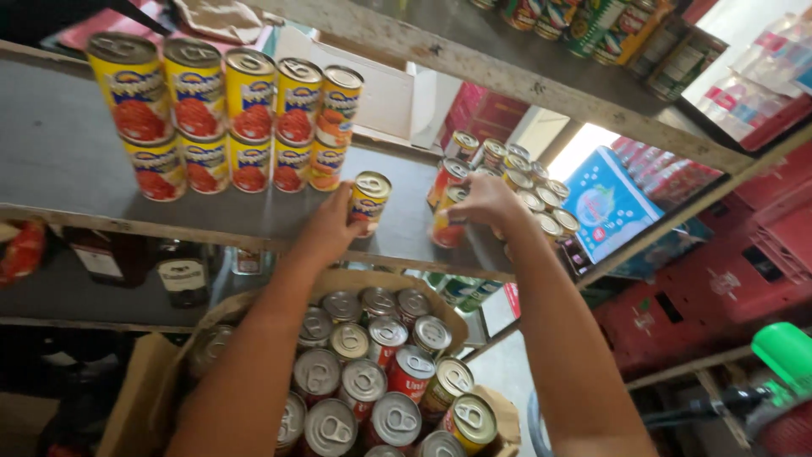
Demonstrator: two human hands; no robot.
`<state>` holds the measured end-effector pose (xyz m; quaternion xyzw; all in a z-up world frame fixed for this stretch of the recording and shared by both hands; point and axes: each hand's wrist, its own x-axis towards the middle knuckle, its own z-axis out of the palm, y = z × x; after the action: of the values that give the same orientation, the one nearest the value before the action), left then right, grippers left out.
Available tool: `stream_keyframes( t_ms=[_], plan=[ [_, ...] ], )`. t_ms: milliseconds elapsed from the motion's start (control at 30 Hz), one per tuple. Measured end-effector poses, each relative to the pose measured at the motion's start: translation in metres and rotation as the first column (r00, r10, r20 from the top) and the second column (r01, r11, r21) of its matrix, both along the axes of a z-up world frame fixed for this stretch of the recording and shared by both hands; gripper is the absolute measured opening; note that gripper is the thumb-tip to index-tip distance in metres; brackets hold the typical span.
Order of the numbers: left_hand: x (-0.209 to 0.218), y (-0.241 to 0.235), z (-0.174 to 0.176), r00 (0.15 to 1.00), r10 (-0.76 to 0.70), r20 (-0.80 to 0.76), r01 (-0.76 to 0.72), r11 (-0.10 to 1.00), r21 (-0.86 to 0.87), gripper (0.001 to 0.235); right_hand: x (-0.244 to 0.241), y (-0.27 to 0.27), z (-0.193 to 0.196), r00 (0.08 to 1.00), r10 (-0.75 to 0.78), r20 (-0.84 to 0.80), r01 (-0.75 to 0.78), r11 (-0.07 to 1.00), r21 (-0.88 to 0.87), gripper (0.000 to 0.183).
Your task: The person takes cans of corned beef from a cardboard box and places them onto a metal shelf. They arrange the cans in neat rows, stacking them vertically to create columns. The person handles the cans by hand, organizing them alongside other existing stock on the shelf.
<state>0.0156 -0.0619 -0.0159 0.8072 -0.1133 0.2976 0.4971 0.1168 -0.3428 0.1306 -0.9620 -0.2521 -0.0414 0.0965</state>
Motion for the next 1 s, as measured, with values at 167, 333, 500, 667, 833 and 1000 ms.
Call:
stream_keyframes(
  t_ms=[167, 333, 500, 667, 833, 1000],
  plan=[
    [-0.022, 0.007, 0.033, 0.967, 0.149, -0.205, -0.131, 0.987, 0.097, 0.079, -0.002, 0.076, -0.020, 0.994, 0.107, 0.021, -0.109, 0.980, 0.166, 0.072],
    [-0.005, 0.036, 0.002, 0.972, 0.203, -0.120, -0.207, 0.978, -0.020, 0.091, -0.018, 0.117, -0.052, 0.973, 0.230, -0.025, -0.198, 0.885, 0.421, 0.060],
    [-0.017, 0.040, 0.018, 0.975, 0.115, -0.188, -0.131, 0.989, -0.072, 0.089, -0.032, 0.107, -0.098, 0.769, 0.502, -0.395, -0.026, 0.642, 0.766, 0.053],
    [-0.002, 0.042, -0.001, 0.998, -0.011, -0.067, -0.004, 0.977, -0.212, 0.082, -0.020, 0.092, -0.119, 0.734, 0.543, -0.409, 0.041, 0.565, 0.824, 0.059],
    [-0.009, 0.040, 0.011, 0.983, -0.006, -0.185, -0.042, 0.967, -0.252, 0.083, -0.029, 0.093, -0.116, 0.745, 0.540, -0.391, 0.066, 0.524, 0.849, 0.062],
    [-0.011, 0.041, 0.012, 0.979, -0.141, -0.148, 0.088, 0.944, -0.316, 0.088, -0.047, 0.100, -0.098, 0.735, 0.571, -0.365, 0.085, 0.457, 0.886, 0.067]
  ],
)
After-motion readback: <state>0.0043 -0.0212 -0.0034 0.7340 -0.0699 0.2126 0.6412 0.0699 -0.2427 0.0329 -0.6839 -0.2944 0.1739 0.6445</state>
